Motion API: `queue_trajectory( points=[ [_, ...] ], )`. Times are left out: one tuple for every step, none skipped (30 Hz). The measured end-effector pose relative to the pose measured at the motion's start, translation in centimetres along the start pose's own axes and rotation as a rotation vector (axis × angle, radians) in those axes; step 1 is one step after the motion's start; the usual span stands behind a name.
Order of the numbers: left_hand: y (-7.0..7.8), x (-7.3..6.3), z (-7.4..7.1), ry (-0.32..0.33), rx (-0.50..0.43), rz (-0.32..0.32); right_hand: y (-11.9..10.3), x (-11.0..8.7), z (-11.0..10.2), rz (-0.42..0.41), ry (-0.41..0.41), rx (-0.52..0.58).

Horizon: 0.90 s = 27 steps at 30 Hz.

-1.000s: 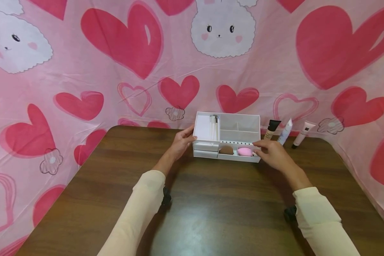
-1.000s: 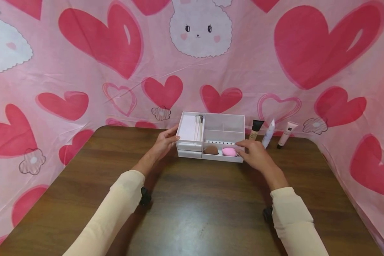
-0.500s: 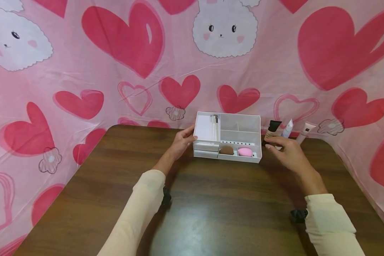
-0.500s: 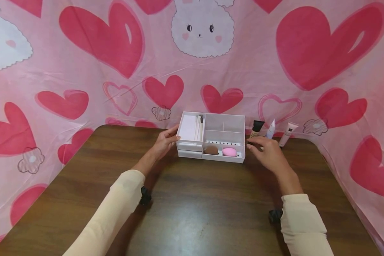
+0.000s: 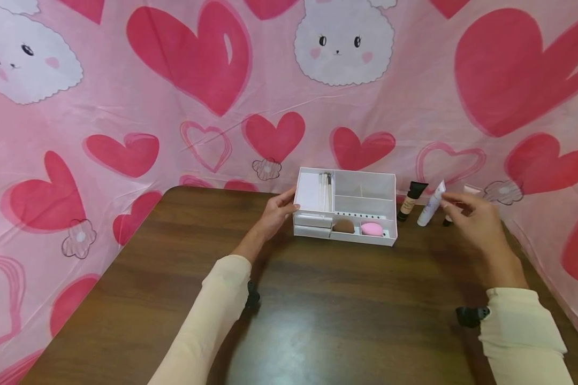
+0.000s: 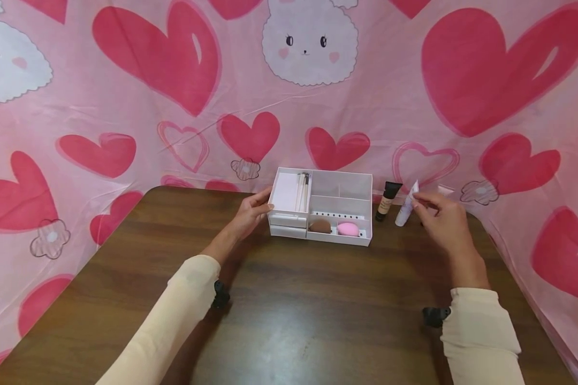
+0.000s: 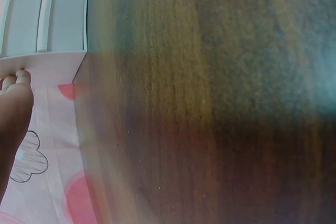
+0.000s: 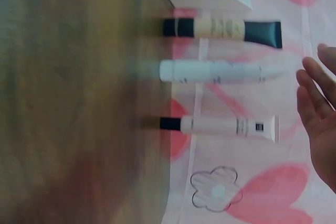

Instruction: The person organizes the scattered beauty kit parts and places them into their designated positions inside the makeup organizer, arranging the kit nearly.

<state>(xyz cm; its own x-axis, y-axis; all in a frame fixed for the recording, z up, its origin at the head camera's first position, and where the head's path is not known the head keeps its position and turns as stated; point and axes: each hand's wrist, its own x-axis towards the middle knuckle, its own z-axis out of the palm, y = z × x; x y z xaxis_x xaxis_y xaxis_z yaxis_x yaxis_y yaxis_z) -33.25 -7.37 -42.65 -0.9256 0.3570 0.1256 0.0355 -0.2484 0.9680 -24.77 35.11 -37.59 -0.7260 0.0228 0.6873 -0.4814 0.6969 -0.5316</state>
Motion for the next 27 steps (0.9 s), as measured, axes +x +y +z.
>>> queue_trajectory(
  points=[
    [0.0,0.0,0.0,-0.001,-0.002,0.0,0.2,0.2,-0.4,0.025,0.028,0.016],
    [0.0,0.0,0.0,-0.002,-0.003,-0.001,0.5,0.4,-0.7,0.044,0.063,0.037],
    [0.0,0.0,0.0,-0.002,-0.004,0.0,0.9,0.7,-1.0,0.061,0.096,0.043],
    [0.0,0.1,0.1,-0.002,-0.006,0.002,1.2,0.9,-1.4,0.084,0.132,0.039],
    [0.0,0.1,0.1,-0.003,-0.007,0.004,1.6,1.2,-1.7,0.108,0.166,0.033],
    [0.0,0.1,0.1,-0.005,-0.006,0.006,1.9,1.5,-2.0,0.135,0.19,0.021],
    [0.0,0.1,0.1,-0.007,-0.006,0.008,2.3,1.7,-2.3,0.165,0.208,0.007],
    [0.0,0.1,0.1,-0.007,-0.005,0.008,2.6,1.9,-2.6,0.193,0.22,-0.011],
    [0.0,0.1,0.2,-0.008,-0.006,0.009,2.9,2.2,-2.9,0.218,0.225,-0.032],
    [0.0,0.1,0.2,-0.009,-0.005,0.01,3.2,2.4,-3.1,0.246,0.224,-0.05],
    [0.0,0.1,0.2,-0.01,-0.005,0.011,3.4,2.5,-3.3,0.264,0.219,-0.058],
    [-0.1,0.1,0.2,-0.011,-0.005,0.013,3.7,2.7,-3.4,0.287,0.213,-0.069],
    [-0.1,0.1,0.2,-0.011,-0.006,0.014,3.9,2.8,-3.5,0.306,0.206,-0.074],
    [-0.1,0.1,0.2,-0.011,-0.007,0.013,4.1,2.9,-3.6,0.328,0.195,-0.08],
    [-0.2,0.1,0.2,-0.012,-0.007,0.013,4.4,3.0,-3.7,0.342,0.182,-0.08],
    [-0.2,0.1,0.2,-0.013,-0.007,0.012,4.6,3.0,-3.8,0.343,0.162,-0.078],
    [-0.2,0.1,0.2,-0.013,-0.006,0.01,4.9,3.1,-3.9,0.337,0.137,-0.083],
    [-0.2,0.1,0.2,-0.009,-0.007,0.009,5.1,3.1,-3.9,0.336,0.108,-0.083],
    [-0.1,0.1,0.2,-0.005,-0.009,0.007,5.4,3.1,-4.0,0.321,0.076,-0.086],
    [-0.1,0.1,0.1,-0.001,-0.012,0.006,5.7,3.1,-4.0,0.312,0.041,-0.093],
    [-0.1,0.1,0.1,0.003,-0.014,0.007,5.9,3.2,-4.0,0.297,0.01,-0.096],
    [-0.1,0.1,0.1,0.004,-0.014,0.008,6.2,3.2,-4.0,0.278,-0.02,-0.106],
    [0.0,0.1,0.1,0.007,-0.014,0.008,6.4,3.3,-4.0,0.273,-0.045,-0.116],
    [0.0,0.1,0.1,0.009,-0.016,0.008,6.6,3.3,-4.0,0.27,-0.064,-0.118],
    [0.0,0.1,0.1,0.009,-0.016,0.008,6.7,3.4,-3.9,0.261,-0.08,-0.124],
    [0.0,0.0,0.1,0.008,-0.015,0.007,6.8,3.4,-3.8,0.254,-0.089,-0.13],
    [0.0,0.0,0.1,0.006,-0.014,0.009,6.9,3.4,-3.8,0.251,-0.099,-0.137]
  ],
)
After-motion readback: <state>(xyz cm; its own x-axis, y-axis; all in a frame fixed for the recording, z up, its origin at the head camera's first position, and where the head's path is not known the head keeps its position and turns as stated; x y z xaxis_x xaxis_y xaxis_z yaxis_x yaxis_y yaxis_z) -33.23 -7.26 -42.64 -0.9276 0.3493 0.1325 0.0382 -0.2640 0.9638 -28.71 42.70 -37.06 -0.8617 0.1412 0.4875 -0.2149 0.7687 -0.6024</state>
